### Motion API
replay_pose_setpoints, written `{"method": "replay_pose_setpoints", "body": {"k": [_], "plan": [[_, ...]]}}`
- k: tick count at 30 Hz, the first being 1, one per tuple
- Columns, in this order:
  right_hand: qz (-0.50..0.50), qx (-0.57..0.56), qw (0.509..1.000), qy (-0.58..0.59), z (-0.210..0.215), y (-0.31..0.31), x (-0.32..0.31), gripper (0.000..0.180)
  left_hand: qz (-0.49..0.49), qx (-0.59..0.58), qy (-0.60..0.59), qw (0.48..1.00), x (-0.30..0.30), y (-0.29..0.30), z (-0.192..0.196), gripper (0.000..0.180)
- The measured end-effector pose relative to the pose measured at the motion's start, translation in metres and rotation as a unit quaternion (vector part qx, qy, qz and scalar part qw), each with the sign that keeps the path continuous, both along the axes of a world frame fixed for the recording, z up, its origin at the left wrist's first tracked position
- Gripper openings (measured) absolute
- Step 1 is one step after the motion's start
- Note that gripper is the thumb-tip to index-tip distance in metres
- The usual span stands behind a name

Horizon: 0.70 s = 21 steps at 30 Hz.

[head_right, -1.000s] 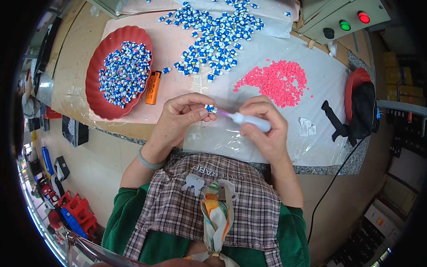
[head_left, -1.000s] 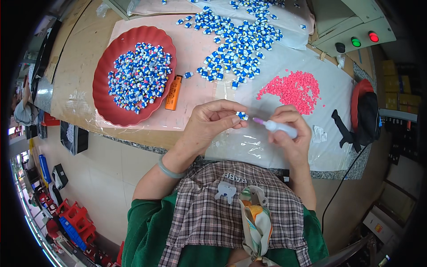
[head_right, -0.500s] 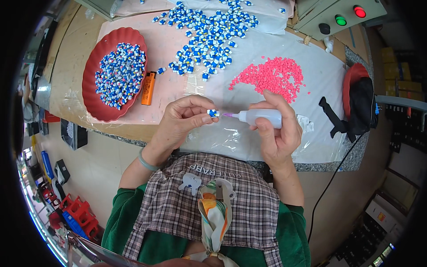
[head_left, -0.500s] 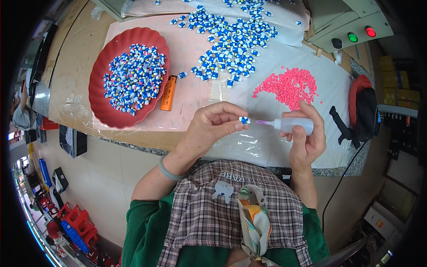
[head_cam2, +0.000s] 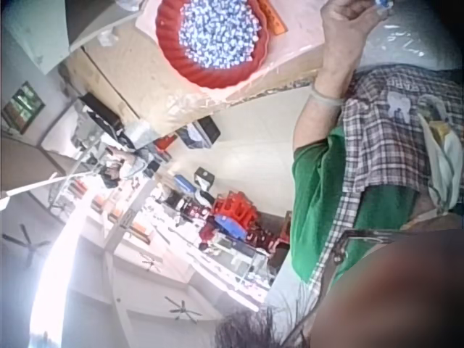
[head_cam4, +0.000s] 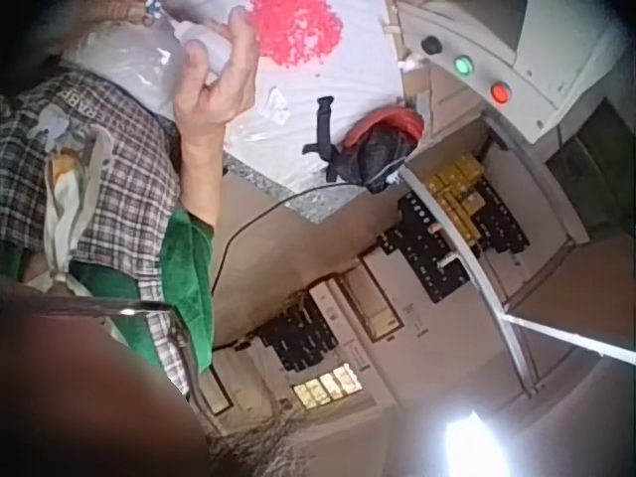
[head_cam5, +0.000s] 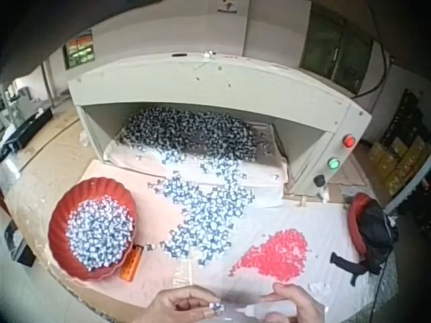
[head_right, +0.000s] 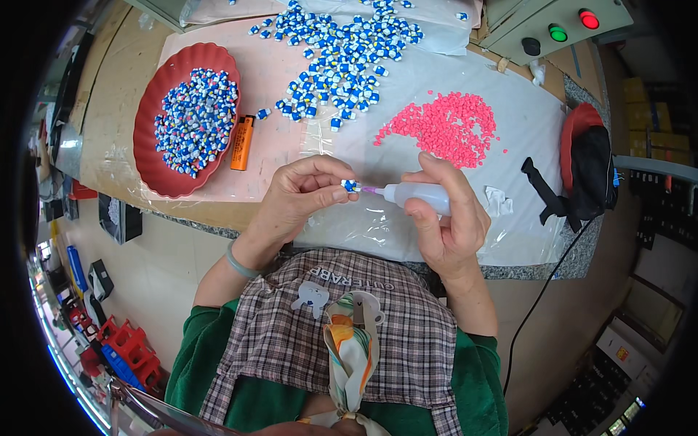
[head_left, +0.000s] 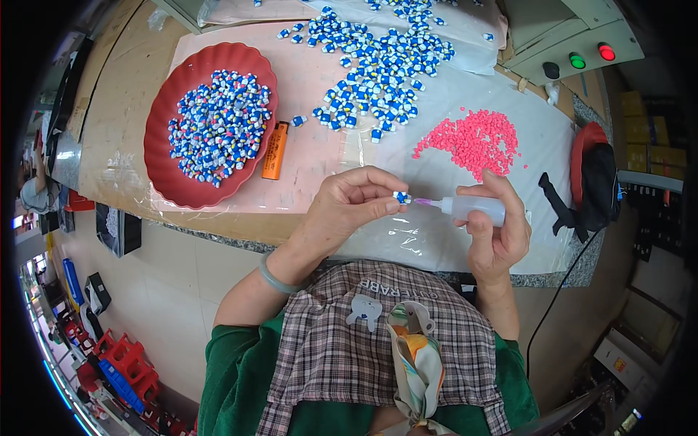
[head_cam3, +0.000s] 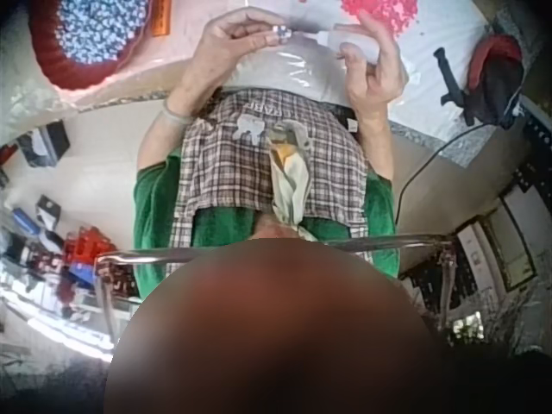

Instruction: Applying glue to small blue components and organizing them on a workstation.

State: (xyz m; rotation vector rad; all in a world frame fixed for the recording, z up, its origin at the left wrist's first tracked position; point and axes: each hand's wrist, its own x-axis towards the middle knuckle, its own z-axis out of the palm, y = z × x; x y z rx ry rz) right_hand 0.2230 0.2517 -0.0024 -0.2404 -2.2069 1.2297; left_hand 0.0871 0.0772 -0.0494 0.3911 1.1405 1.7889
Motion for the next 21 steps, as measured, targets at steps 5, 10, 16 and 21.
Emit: {"method": "replay_pose_setpoints", "body": {"k": [5,10,16,21], "plan": [[0.009,0.05,0.999,-0.009,-0.003,0.002,0.002,0.046,-0.001,-0.002,0.002,1.0,0.001,0.0,-0.002,0.021],[-0.002,-0.003,1.0,0.014,-0.005,0.007,0.001,0.042,-0.006,-0.008,-0.014,1.0,-0.001,0.0,-0.001,0.02],[-0.022,-0.349,0.935,0.06,-0.006,0.033,-0.004,0.034,-0.005,-0.009,-0.01,1.0,-0.001,-0.001,-0.002,0.021],[-0.062,-0.413,0.909,-0.002,-0.019,0.06,0.008,0.028,0.007,-0.024,-0.011,1.0,0.0,-0.003,0.0,0.02]]}}
